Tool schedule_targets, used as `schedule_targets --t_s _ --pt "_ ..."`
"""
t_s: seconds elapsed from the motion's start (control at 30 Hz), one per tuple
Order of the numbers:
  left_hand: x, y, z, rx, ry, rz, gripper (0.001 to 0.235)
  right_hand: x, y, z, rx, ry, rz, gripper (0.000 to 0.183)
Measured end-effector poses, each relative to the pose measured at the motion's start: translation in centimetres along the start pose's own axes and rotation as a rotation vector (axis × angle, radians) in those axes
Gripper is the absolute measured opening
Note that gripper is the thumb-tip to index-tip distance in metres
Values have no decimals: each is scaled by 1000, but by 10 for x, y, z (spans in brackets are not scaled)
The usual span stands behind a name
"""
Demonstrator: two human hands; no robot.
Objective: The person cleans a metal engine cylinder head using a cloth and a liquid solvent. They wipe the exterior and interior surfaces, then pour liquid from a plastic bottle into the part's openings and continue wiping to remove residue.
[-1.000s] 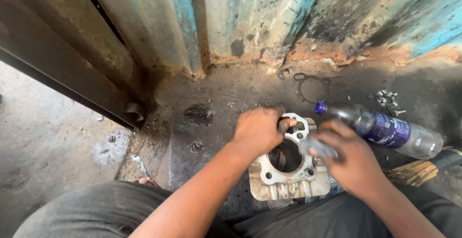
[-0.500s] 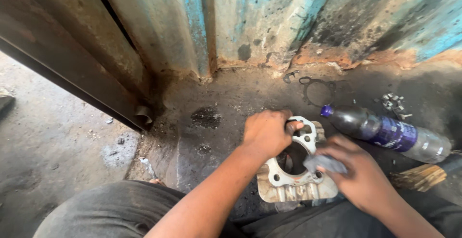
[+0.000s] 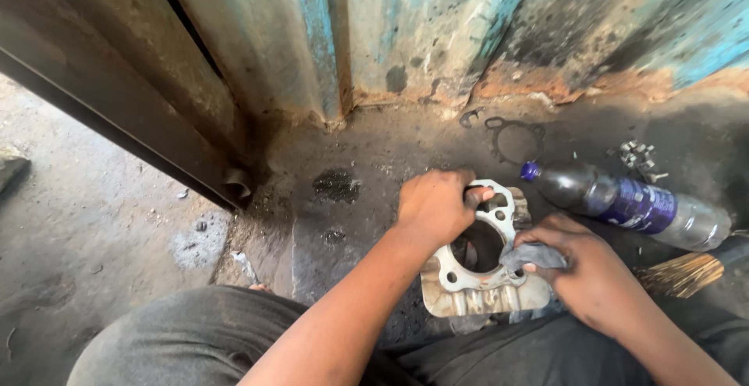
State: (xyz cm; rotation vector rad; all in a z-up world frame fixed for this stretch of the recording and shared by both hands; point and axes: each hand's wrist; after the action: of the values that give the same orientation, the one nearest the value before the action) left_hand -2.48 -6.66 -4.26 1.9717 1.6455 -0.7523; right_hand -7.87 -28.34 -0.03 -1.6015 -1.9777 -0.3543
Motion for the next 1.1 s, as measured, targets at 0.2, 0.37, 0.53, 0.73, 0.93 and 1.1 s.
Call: schedule_targets --t_s 0.2,0.37,0.53,0.73,0.93,1.1 --pt "-3 2 -5 -34 23 40 30 40 65 -1 -202 -294 23 29" --pt "3 5 10 -82 14 12 34 18 41 4 -146 -141 -198 50" --pt "11 6 21 -97 19 33 38 1 27 5 78 -146 0 36" --pt "11 7 10 -133 22 63 31 26 64 14 -283 -324 -114 38" --pt "9 4 21 -87 30 -34 39 14 18 0 13 -196 110 40" --pt "2 5 6 -45 -29 -7 38 26 32 -6 -118 -452 94 40"
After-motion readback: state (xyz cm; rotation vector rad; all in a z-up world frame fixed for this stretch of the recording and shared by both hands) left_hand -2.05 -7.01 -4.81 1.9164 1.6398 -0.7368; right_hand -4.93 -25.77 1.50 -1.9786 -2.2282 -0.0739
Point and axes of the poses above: each hand's wrist, its own y-axis towards the middle knuckle, its own z-axis out of the palm, x = y × z, and after that the axes turned 1 degree about -x, right-handed
